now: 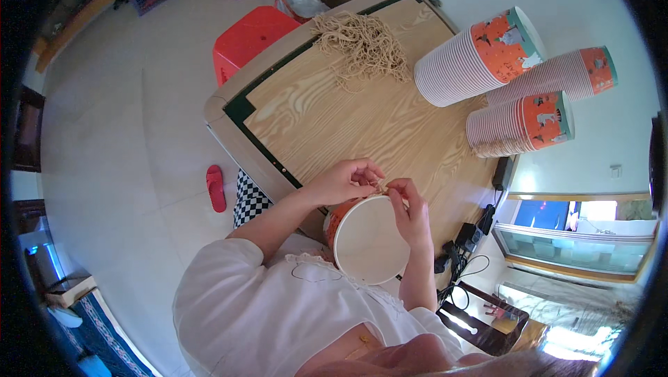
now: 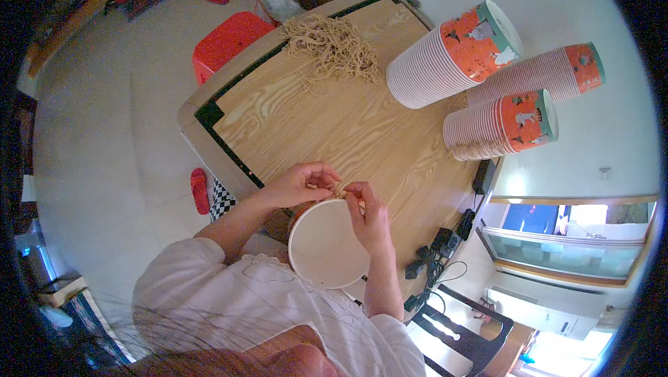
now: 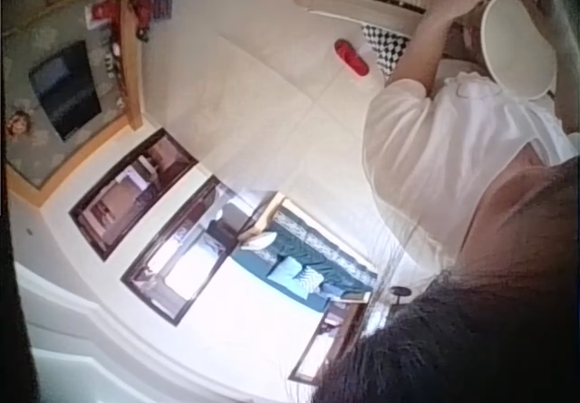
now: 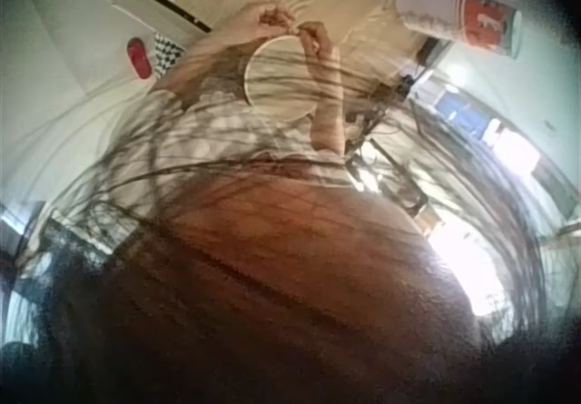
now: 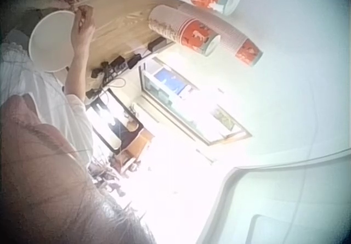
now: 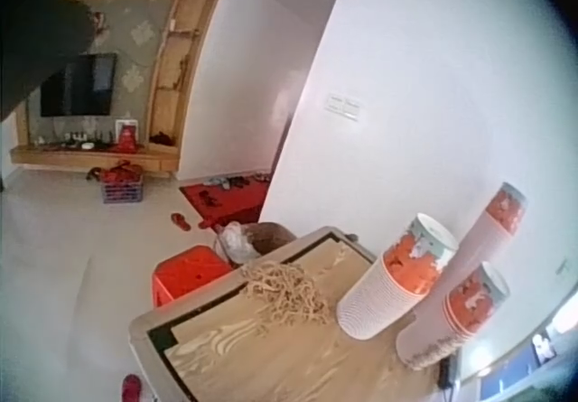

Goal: Placing rubber bands around the rims of decorative paper cups to prepare them for packaging.

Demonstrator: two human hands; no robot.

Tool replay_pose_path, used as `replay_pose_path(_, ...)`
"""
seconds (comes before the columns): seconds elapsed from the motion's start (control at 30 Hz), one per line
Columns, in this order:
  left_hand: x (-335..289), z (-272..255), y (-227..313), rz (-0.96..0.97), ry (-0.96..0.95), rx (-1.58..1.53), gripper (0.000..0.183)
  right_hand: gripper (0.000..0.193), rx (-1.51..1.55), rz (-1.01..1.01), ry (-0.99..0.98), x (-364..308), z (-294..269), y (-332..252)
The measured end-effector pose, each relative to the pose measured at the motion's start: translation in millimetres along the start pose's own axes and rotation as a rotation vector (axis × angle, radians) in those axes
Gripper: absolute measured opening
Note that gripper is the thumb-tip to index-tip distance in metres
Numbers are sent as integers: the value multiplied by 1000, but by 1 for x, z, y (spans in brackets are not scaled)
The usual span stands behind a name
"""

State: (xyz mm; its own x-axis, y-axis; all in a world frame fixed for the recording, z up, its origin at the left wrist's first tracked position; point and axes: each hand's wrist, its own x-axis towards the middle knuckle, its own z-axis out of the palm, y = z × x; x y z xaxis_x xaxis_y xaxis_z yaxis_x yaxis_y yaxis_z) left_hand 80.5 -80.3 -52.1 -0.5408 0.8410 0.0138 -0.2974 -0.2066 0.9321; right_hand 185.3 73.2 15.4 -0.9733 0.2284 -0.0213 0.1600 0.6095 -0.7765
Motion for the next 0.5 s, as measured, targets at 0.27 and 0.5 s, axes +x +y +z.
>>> replay_pose_path(0.27,2,5,8,31,65,71,25,9,48,10,-78,9,-4,-15)
replay_pose_path(0.5,3,-1,-1,6,156,14,20,6,26,51,-14,10,1,-14)
